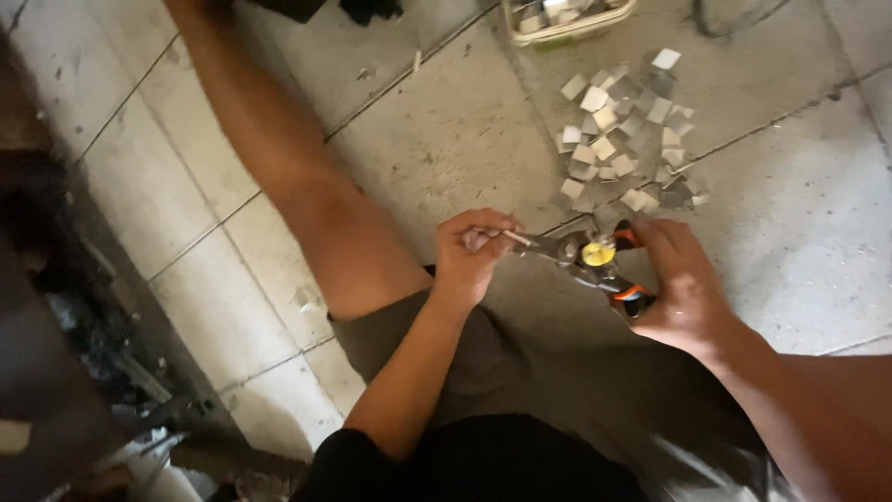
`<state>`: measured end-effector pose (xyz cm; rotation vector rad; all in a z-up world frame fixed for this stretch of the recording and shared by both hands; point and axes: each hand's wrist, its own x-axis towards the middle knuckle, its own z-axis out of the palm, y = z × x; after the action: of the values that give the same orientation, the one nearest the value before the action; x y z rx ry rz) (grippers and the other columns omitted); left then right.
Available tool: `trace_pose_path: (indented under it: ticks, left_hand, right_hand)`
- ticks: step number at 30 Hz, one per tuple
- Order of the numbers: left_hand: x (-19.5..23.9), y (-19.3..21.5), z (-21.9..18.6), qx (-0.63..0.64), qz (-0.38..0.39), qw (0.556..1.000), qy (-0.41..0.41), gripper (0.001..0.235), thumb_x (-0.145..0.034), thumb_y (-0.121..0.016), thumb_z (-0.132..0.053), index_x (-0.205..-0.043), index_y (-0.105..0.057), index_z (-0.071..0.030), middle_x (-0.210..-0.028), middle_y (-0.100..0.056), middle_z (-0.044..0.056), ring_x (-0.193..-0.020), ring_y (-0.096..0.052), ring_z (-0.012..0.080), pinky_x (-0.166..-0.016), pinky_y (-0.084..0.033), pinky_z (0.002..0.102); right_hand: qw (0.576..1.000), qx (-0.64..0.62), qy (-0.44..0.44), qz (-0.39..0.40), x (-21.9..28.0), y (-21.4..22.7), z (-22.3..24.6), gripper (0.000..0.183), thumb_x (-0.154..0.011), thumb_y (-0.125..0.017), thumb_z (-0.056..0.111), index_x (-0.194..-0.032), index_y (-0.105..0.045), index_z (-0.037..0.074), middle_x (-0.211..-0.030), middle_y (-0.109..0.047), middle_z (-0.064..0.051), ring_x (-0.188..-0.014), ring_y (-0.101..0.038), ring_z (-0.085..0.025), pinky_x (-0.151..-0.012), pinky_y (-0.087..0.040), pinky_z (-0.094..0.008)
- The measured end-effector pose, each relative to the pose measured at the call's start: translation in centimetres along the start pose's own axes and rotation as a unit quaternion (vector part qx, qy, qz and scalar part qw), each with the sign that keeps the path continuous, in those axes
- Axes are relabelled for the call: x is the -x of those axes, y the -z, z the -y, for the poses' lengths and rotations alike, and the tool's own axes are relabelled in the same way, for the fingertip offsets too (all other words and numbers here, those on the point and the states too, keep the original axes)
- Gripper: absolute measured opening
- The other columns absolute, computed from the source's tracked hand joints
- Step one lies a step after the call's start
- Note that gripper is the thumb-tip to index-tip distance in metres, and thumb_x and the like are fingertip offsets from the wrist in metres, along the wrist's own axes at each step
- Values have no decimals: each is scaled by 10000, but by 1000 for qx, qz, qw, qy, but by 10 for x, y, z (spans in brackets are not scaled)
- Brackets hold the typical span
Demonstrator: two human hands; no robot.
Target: Cutting small square metal pieces using hand-held tin snips while sitting on the floor.
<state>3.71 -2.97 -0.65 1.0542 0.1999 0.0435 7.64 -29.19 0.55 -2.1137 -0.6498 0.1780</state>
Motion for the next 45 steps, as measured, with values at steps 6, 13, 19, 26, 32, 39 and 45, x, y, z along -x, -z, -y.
trace_pose_path:
  ticks: [6, 13, 19, 26, 32, 39, 45]
  left_hand:
    - [-47, -9, -14, -73, 23, 992, -100, 110, -874, -792, -8, -950, -716, 17, -820, -719, 167, -726, -676, 192, -625, -573, 372]
    - [-229, -45, -19, -506, -38, 800, -320, 144, -869, -723, -167, -974, -663, -90, -854, -689, 48, -731, -623, 216, -644, -511, 349]
    - [-184, -55, -2, -617, -71, 708, -336, 412, -921, -728, -130, -1272, -514, -152, -1086, -597, 55, -1017, -579, 261, -849, -551, 382]
    - [-53, -21, 46, -640, 48, 763, -82, 333, -828, -781, -202, -1121, -691, -74, -1075, -652, 72, -983, -604, 253, -839, -510, 353]
    - [-41, -20, 51, -642, 48, 762, -73, 282, -790, -833, -129, -1053, -735, -96, -1061, -593, 50, -975, -563, 231, -835, -493, 336]
    - [-32, -28, 35, -494, 36, 869, -5, 197, -820, -720, 56, -987, -659, -29, -910, -685, 63, -759, -633, 164, -701, -516, 282]
    - [-23, -41, -8, -212, -32, 977, -15, 241, -899, -698, 86, -1082, -603, -39, -1018, -614, 59, -883, -607, 119, -770, -554, 225]
  right_hand:
    - [992, -68, -67, -87, -9, 5, -1, 322, -598, -688, -15, -905, -703, 77, -657, -606, -101, -614, -640, -347, -630, -542, -384]
    - [972, -88, -205, -74, -5, 37, -20, 388, -768, -778, -25, -1122, -622, -63, -756, -544, -70, -614, -469, -169, -598, -390, -277]
    - [962, -144, -210, -98, -8, 54, -15, 450, -825, -769, -69, -1220, -557, -104, -888, -596, -153, -791, -597, -244, -779, -497, -350]
    - [958, -143, -235, -75, 3, 57, -13, 525, -803, -790, -32, -1265, -552, -110, -914, -653, -174, -831, -644, -245, -795, -506, -345]
    - [964, -92, -247, -48, 0, 56, -9, 499, -773, -830, 28, -1215, -618, -68, -800, -628, -106, -619, -540, -197, -616, -413, -304]
    - [959, -76, -273, 4, 0, 53, -4, 545, -745, -844, 75, -1228, -609, -19, -877, -652, -126, -702, -599, -238, -673, -457, -348]
    - [957, -80, -245, 130, -9, 54, 6, 777, -652, -854, 131, -1343, -527, -8, -1241, -633, -215, -1176, -621, -373, -1006, -500, -518]
